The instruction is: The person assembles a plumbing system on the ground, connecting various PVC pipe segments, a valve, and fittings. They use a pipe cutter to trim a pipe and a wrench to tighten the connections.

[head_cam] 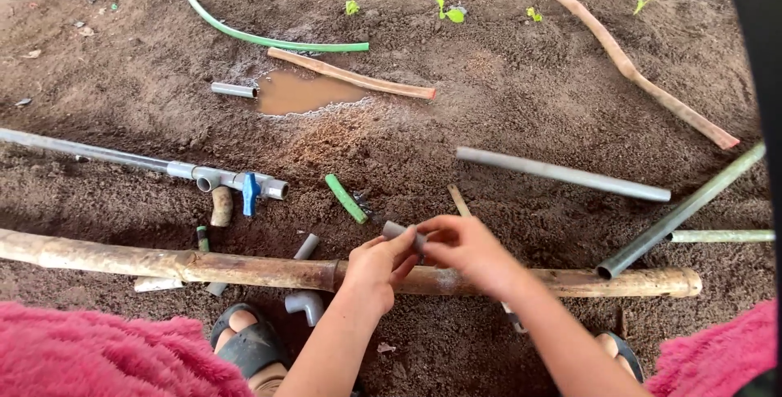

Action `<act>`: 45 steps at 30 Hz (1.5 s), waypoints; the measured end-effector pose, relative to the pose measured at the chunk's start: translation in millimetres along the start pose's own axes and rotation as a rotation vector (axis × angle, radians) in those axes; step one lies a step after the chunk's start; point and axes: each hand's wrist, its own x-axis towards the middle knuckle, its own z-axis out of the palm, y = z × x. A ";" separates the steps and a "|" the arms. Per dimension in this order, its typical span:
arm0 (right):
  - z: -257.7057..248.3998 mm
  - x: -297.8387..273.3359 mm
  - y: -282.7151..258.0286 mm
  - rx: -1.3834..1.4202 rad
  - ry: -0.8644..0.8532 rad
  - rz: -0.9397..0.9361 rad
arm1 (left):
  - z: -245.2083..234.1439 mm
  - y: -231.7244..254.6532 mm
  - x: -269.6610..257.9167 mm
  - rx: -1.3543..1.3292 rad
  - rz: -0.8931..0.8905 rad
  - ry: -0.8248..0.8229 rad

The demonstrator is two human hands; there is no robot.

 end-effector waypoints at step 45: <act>14.7 4.1 20.1 -0.238 0.148 0.437 | 4.0 -18.9 19.8 0.483 0.129 -0.013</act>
